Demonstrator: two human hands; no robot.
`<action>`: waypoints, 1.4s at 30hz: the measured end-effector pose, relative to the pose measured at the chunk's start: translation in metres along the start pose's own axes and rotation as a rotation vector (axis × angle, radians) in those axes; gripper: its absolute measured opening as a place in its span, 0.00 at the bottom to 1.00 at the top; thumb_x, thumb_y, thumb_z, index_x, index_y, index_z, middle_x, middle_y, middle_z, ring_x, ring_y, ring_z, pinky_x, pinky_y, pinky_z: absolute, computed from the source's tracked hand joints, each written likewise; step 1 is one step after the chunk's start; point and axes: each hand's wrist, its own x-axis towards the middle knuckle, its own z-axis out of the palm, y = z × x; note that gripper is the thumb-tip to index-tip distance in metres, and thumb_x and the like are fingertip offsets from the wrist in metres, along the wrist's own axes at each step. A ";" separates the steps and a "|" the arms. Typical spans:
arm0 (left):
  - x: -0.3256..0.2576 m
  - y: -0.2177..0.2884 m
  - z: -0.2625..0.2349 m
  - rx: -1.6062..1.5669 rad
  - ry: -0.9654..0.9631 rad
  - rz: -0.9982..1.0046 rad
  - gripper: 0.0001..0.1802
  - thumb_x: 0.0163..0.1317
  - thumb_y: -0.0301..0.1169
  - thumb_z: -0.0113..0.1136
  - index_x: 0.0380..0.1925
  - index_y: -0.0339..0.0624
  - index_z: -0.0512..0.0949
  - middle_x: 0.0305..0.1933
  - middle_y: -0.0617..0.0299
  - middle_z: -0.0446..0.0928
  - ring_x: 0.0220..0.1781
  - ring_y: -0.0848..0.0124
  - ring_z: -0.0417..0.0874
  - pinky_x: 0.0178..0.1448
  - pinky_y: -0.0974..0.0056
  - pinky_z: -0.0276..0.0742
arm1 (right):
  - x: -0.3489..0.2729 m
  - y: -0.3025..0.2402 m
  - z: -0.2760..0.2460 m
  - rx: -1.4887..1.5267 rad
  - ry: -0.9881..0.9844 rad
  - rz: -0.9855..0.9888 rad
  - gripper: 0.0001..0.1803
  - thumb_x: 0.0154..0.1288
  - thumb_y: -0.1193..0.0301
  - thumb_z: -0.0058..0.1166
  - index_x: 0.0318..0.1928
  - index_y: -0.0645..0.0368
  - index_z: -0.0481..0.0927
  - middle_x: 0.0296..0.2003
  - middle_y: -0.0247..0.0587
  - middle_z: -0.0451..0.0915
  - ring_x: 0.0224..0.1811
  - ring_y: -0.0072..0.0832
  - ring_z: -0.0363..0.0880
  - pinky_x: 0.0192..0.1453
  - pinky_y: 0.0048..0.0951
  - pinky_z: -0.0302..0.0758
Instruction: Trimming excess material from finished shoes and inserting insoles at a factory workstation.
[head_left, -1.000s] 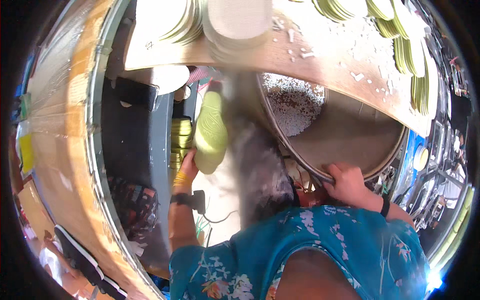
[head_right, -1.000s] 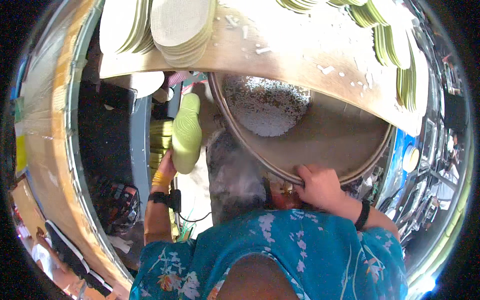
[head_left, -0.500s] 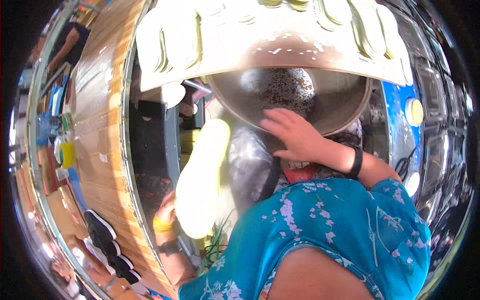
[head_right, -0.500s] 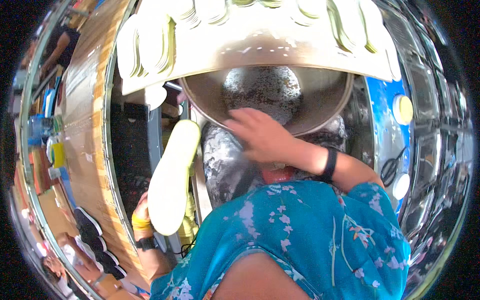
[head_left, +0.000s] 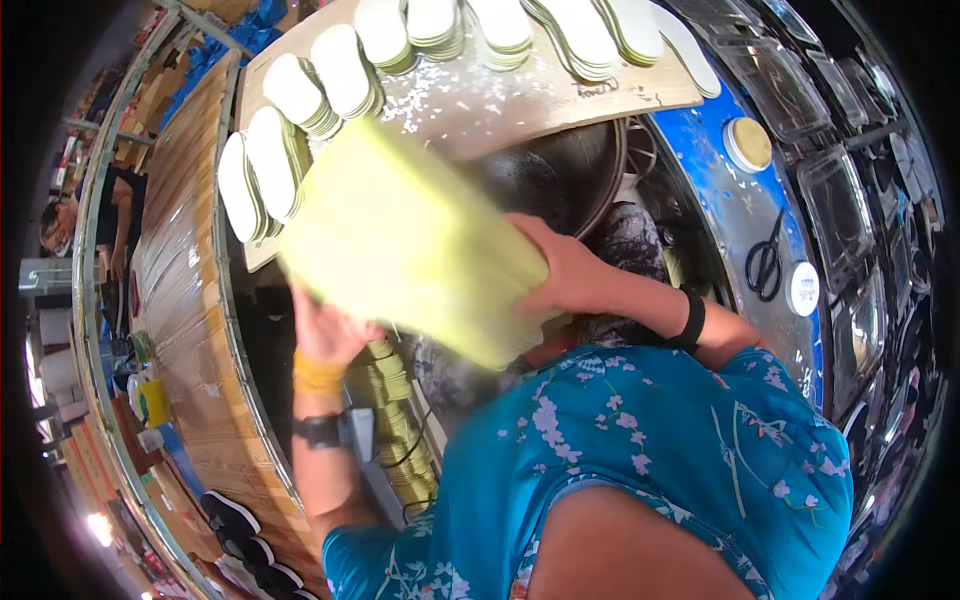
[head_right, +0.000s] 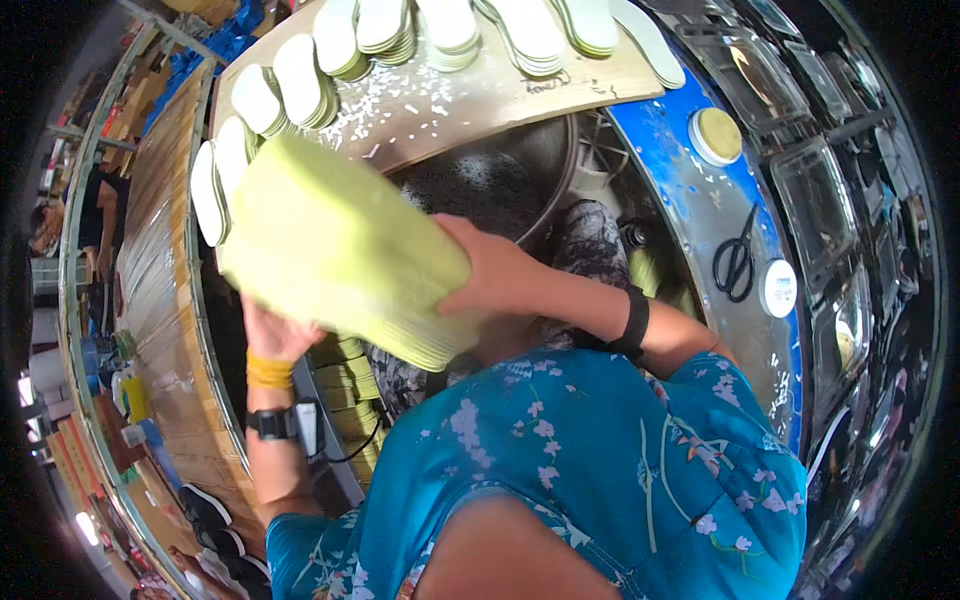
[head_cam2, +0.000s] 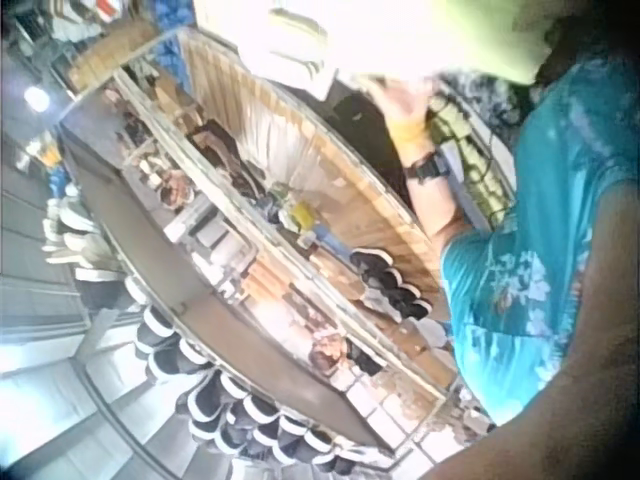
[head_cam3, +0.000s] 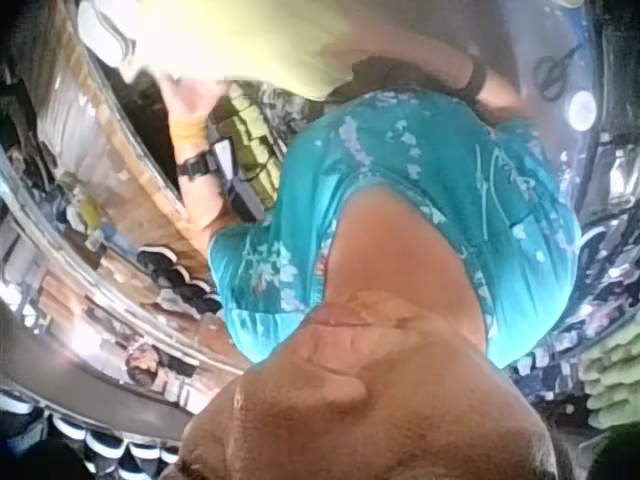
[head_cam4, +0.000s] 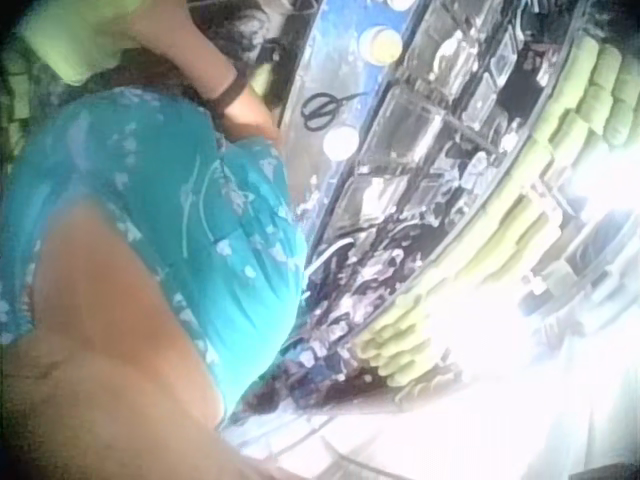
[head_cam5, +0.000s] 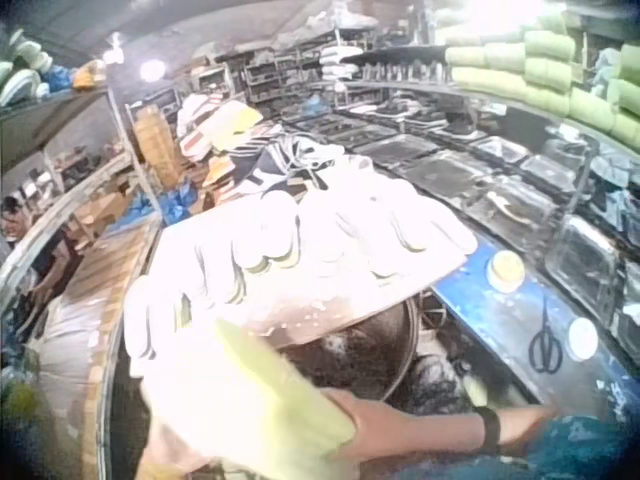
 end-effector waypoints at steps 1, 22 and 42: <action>0.021 -0.009 0.009 0.030 0.018 0.053 0.41 0.58 0.63 0.36 0.56 0.38 0.61 0.52 0.52 0.71 0.45 0.61 0.76 0.43 0.60 0.76 | 0.000 0.011 -0.002 0.094 0.084 0.167 0.47 0.36 0.60 0.65 0.59 0.58 0.59 0.50 0.52 0.69 0.55 0.41 0.68 0.57 0.32 0.65; 0.105 -0.130 0.051 1.548 0.653 0.686 0.58 0.38 0.40 0.72 0.62 0.31 0.43 0.64 0.37 0.44 0.67 0.47 0.46 0.68 0.53 0.47 | 0.001 0.069 -0.005 -0.572 0.377 -0.268 0.41 0.43 0.54 0.60 0.59 0.49 0.62 0.59 0.56 0.56 0.56 0.51 0.61 0.58 0.44 0.63; 0.080 -0.071 0.090 1.974 0.786 0.949 0.44 0.45 0.26 0.60 0.61 0.28 0.47 0.64 0.38 0.50 0.66 0.49 0.52 0.69 0.53 0.46 | -0.089 0.017 -0.094 -0.071 -0.191 -0.185 0.46 0.37 0.67 0.61 0.61 0.58 0.57 0.54 0.53 0.65 0.55 0.44 0.67 0.58 0.35 0.64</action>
